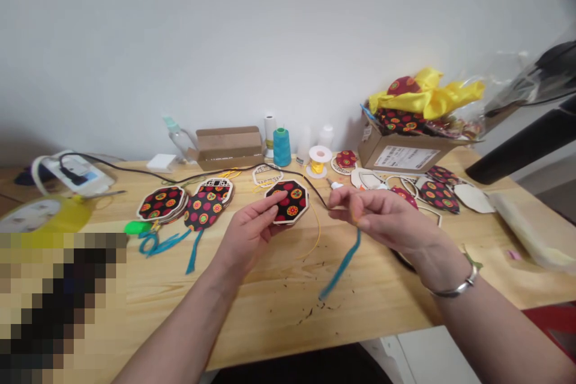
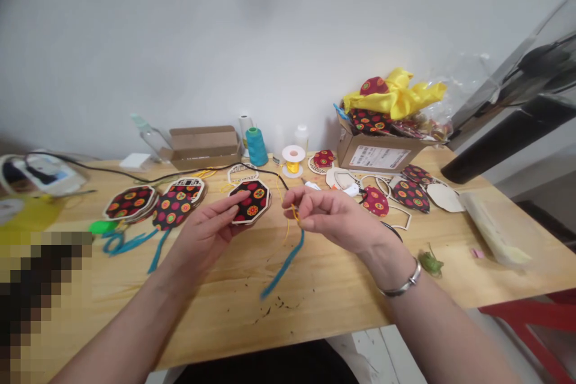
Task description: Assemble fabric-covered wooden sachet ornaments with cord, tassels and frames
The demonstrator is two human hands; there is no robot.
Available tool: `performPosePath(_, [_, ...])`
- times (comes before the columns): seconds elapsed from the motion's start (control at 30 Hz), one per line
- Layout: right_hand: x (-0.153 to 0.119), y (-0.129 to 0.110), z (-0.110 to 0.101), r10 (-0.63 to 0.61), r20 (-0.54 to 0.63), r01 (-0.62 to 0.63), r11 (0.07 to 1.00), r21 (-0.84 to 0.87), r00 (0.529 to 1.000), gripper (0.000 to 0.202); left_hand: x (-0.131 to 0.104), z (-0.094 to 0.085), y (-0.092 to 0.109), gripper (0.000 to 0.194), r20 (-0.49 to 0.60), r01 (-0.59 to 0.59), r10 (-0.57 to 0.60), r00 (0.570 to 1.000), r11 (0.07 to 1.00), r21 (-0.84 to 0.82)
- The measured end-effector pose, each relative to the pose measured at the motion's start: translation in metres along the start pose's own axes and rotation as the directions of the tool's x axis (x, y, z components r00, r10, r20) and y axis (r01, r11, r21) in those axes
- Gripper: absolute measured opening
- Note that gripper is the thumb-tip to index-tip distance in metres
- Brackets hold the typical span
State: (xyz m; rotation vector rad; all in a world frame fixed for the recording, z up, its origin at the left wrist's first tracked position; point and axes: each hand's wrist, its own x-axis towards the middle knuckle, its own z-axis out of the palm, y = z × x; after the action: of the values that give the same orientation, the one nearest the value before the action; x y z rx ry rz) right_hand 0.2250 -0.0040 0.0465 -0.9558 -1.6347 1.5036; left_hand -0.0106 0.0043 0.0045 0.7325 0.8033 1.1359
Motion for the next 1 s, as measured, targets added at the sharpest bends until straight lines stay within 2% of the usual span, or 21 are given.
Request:
performPosePath(0.07, [0.01, 0.001, 0.002, 0.049, -0.125, -0.041, 0.997, 0.069, 0.991, 0.019, -0.001, 0.0, 0.0, 0.028, -0.002, 0.01, -0.01, 1.0, 1.0, 0.004])
performPosePath(0.17, [0.024, 0.004, 0.007, 0.034, -0.229, 0.01, 0.982, 0.19, 0.973, 0.019, -0.001, -0.001, 0.001, 0.03, -0.001, 0.008, -0.008, 1.0, 1.0, 0.001])
performPosePath(0.27, [0.032, 0.006, 0.011, 0.048, -0.222, 0.046, 0.916, 0.398, 0.974, 0.019, -0.001, 0.0, 0.002, 0.03, -0.004, 0.013, -0.013, 1.0, 1.0, 0.0])
performPosePath(0.47, [0.035, 0.021, 0.017, 0.192, -0.14, -0.071, 0.795, 0.602, 0.971, 0.024, 0.0, 0.0, 0.002, 0.03, -0.024, 0.036, -0.036, 0.999, 0.999, 0.011])
performPosePath(0.57, [0.035, 0.027, 0.018, 0.223, -0.112, -0.102, 0.76, 0.642, 0.968, 0.027, 0.0, 0.0, 0.001, 0.029, -0.014, 0.038, -0.038, 0.999, 0.999, 0.011])
performPosePath(0.87, [0.035, 0.04, 0.019, 0.266, -0.145, -0.134, 0.8, 0.585, 0.953, 0.028, 0.0, 0.0, 0.001, 0.029, -0.046, 0.055, -0.053, 0.998, 0.998, 0.041])
performPosePath(1.0, [0.035, 0.042, 0.02, 0.252, -0.145, -0.117, 0.789, 0.603, 0.957, 0.041, -0.001, 0.001, 0.001, 0.028, -0.045, 0.055, -0.053, 0.998, 0.997, 0.046])
